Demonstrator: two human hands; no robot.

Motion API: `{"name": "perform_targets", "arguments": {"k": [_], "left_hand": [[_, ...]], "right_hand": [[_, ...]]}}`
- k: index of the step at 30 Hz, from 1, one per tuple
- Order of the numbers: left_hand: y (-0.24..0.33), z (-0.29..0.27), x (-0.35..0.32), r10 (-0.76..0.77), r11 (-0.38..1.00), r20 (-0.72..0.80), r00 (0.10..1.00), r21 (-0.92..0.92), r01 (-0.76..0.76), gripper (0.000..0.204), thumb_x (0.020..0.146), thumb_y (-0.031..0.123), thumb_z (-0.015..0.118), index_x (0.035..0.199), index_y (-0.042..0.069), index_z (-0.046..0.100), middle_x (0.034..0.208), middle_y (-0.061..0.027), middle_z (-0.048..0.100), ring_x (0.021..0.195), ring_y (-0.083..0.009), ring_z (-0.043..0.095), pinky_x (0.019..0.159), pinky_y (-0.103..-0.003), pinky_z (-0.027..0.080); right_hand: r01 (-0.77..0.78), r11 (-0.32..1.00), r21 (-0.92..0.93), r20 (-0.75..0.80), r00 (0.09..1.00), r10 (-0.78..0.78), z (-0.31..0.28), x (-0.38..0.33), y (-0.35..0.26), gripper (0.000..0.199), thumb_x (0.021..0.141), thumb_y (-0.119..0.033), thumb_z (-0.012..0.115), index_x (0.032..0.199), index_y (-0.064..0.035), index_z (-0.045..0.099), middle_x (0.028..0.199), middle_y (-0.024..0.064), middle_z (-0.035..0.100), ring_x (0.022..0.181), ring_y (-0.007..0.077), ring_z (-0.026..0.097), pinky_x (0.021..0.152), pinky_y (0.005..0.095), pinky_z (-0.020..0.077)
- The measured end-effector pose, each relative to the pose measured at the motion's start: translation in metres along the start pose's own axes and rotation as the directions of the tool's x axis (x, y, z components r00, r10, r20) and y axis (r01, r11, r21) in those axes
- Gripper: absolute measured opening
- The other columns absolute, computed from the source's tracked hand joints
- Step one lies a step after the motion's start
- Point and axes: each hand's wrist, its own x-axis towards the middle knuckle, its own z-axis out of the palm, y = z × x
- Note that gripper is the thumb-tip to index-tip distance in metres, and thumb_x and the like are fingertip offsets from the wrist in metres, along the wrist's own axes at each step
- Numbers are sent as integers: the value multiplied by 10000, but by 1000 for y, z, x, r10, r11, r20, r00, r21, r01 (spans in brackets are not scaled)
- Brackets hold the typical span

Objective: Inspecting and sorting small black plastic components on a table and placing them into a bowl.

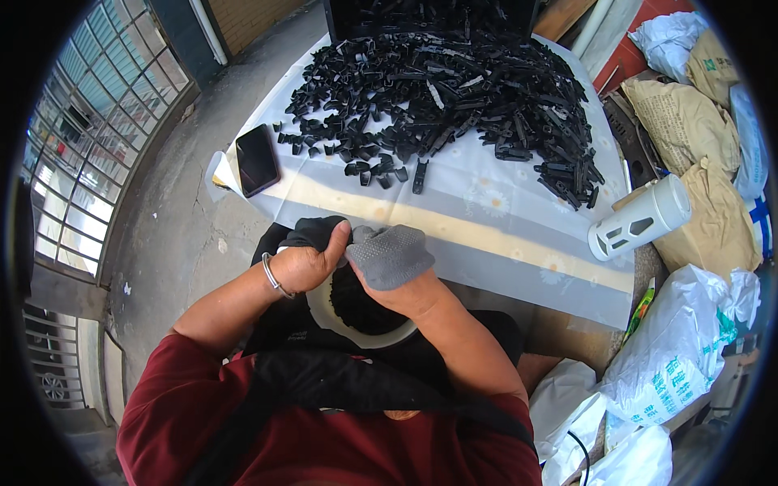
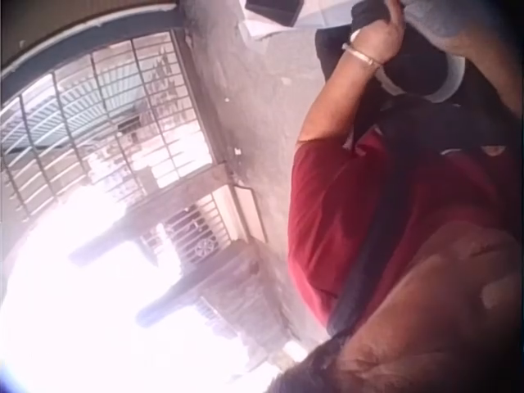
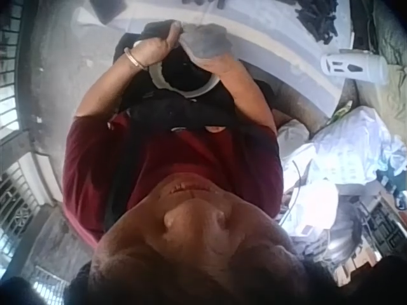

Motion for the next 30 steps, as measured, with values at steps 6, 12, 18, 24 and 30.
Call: {"name": "perform_targets", "arguments": {"k": [6,12,18,24,30], "left_hand": [[-16,-24,25,-69,930,136,988,366,15,340,878,340,458,889,31,599,750,-184,608,723,-340,592,664,-413,462],[-43,10,74,63,903,-175,983,430,18,203,808,204,516,956,91,598,819,-146,616,721,-310,600,638,-397,474],[-43,21,69,86,886,-183,979,464,9,173,791,136,491,920,103,602,829,-127,615,729,-307,602,632,-401,472],[-8,-8,39,14,996,14,1000,83,-15,370,753,151,581,1103,54,506,812,-179,611,760,-331,606,653,-386,480],[-14,-21,24,45,964,266,963,-263,28,548,746,142,654,1234,32,431,800,-59,626,701,-154,575,678,-273,476]], "right_hand": [[-279,921,-272,205,918,339,-21,21,47,126,758,-84,537,859,-68,611,866,158,606,763,337,577,648,417,458],[-55,896,-440,46,995,83,2,27,87,220,682,-48,560,885,-99,628,1047,134,578,840,305,588,720,387,474],[-327,921,-210,118,927,356,-8,18,67,144,791,-122,554,911,-64,610,915,146,607,835,320,563,730,409,437],[-184,965,185,94,981,169,-6,8,30,238,824,-196,562,1016,-57,572,899,129,613,818,320,565,739,393,419],[-125,877,464,201,979,33,-9,4,22,283,763,-222,663,974,-46,597,900,98,620,795,270,585,687,355,444]]}}
